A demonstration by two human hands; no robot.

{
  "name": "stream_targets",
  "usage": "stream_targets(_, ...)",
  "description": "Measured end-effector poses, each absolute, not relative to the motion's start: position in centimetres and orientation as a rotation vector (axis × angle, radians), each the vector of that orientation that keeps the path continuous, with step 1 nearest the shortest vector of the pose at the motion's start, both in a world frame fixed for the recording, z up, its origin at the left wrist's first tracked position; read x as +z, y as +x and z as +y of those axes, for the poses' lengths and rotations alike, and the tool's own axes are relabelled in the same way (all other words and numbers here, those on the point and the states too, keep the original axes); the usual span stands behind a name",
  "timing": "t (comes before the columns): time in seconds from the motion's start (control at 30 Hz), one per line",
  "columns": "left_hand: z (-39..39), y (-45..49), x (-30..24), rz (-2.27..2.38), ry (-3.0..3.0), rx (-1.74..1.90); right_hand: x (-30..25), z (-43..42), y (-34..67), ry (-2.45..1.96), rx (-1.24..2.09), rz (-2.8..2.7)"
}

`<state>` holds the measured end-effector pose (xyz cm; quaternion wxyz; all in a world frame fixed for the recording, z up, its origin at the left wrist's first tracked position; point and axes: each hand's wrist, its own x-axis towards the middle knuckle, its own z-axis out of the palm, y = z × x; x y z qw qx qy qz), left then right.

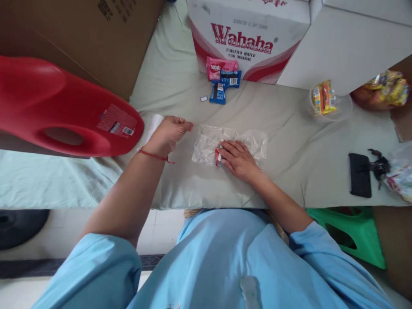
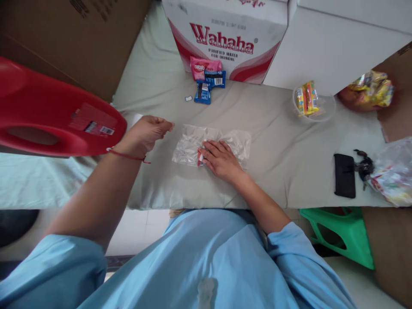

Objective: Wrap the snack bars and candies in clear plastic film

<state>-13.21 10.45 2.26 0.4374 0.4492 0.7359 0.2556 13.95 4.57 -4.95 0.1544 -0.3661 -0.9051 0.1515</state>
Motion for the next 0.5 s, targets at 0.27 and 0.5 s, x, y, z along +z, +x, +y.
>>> stream_targets(0.27,8.9,-11.9,0.1,1.666,1.195,0.68,-5.1,4.5,14.0,-1.034,0.382,-2.591)
stream_targets(0.5,8.7,-11.6,-0.4,1.536,1.008,0.719,-5.0,4.6,14.0,-1.045,0.423,-2.588)
